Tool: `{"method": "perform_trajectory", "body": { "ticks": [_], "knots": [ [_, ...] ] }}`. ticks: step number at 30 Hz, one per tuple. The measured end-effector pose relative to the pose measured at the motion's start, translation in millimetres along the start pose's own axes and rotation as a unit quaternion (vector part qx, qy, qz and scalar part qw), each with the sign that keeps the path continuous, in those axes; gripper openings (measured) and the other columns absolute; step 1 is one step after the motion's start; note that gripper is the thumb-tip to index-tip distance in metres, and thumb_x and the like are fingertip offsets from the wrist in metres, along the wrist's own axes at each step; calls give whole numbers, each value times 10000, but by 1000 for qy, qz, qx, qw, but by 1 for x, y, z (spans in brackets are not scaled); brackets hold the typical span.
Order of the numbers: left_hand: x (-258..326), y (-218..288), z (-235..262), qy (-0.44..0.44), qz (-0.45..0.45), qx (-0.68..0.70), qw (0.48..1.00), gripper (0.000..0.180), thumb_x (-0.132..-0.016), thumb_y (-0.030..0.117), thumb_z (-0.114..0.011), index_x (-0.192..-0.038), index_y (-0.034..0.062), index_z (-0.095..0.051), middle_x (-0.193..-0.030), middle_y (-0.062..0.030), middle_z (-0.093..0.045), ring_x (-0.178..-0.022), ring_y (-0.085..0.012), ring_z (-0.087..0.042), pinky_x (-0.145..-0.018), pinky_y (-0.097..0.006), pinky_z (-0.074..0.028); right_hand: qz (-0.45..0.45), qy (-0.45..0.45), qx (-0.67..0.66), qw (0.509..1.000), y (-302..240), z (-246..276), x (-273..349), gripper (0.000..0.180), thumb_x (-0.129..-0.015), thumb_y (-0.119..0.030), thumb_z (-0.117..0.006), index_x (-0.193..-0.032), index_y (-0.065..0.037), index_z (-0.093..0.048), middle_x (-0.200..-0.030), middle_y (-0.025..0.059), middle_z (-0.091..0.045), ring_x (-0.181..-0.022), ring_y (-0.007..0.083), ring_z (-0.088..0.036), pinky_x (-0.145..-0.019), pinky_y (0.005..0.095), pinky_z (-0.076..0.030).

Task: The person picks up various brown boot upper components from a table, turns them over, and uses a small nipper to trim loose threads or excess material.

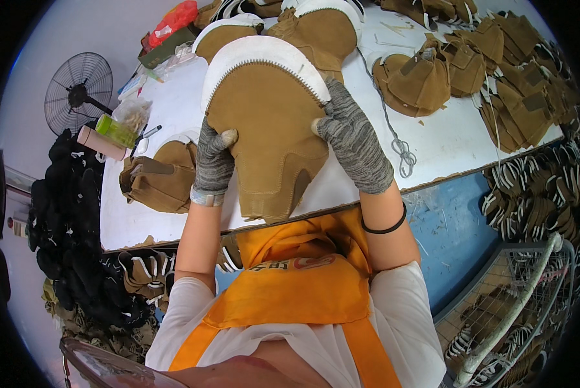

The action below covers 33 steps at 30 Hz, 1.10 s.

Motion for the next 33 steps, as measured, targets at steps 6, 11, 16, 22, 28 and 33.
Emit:
{"method": "perform_trajectory", "body": {
  "ticks": [6, 11, 16, 22, 28, 33],
  "knots": [
    [18, 4, -14, 14, 2, -101, 995, 646, -749, 162, -767, -1307, 2, -483, -1185, -97, -603, -1068, -186, -577, -945, -329, -473, 177, 117, 148, 966, -43, -2, -9, 790, -786, -285, -762, -1406, -11, -355, -1333, 173, -487, -1235, 252, -475, -1046, 375, -398],
    [27, 7, -24, 7, 30, -146, 989, 631, -780, 147, -769, -1319, 0, -475, -1194, -97, -603, -1064, -180, -582, -921, -317, -486, 242, 87, 300, 919, -68, -26, -15, 756, -781, -273, -776, -1392, -41, -397, -1327, 165, -500, -1236, 251, -481, -1044, 383, -399],
    [31, 7, -24, 5, 44, -162, 986, 595, -803, 118, -753, -1318, -5, -480, -1184, -98, -613, -1054, -172, -586, -920, -315, -487, 211, 76, 300, 927, -66, -22, -20, 675, -762, -227, -790, -1333, -49, -477, -1283, 127, -530, -1205, 228, -500, -1002, 356, -434],
    [31, 2, -19, 7, 47, -184, 982, 573, -803, 105, -745, -1307, -1, -493, -1183, -93, -615, -1055, -173, -583, -923, -317, -478, 238, 105, 332, 907, -69, -30, -14, 600, -760, -209, -775, -1272, -37, -514, -1198, 145, -560, -1120, 266, -546, -973, 364, -447],
    [28, -2, -21, -2, 79, -179, 981, 634, -769, 119, -771, -1322, 16, -479, -1199, -92, -606, -1087, -191, -572, -954, -333, -455, 216, 73, 312, 923, -59, -21, -21, 471, -805, -131, -692, -1238, -34, -534, -1137, 133, -599, -1054, 243, -581, -948, 344, -459],
    [10, 18, -17, -13, 7, -266, 964, 673, -766, 203, -798, -1330, 23, -479, -1216, -113, -603, -1105, -205, -573, -961, -342, -463, 166, 34, 248, 954, -47, -24, -21, 439, -848, -114, -661, -1260, -39, -529, -1151, 79, -592, -1058, 168, -555, -956, 309, -443]
  ]
}}
Point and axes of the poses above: each hand's wrist, its own x-axis away from the middle knuckle, its own z-axis out of the back of the hand, y = z × x, the point moved 9 cm from there along -x, towards the middle knuckle
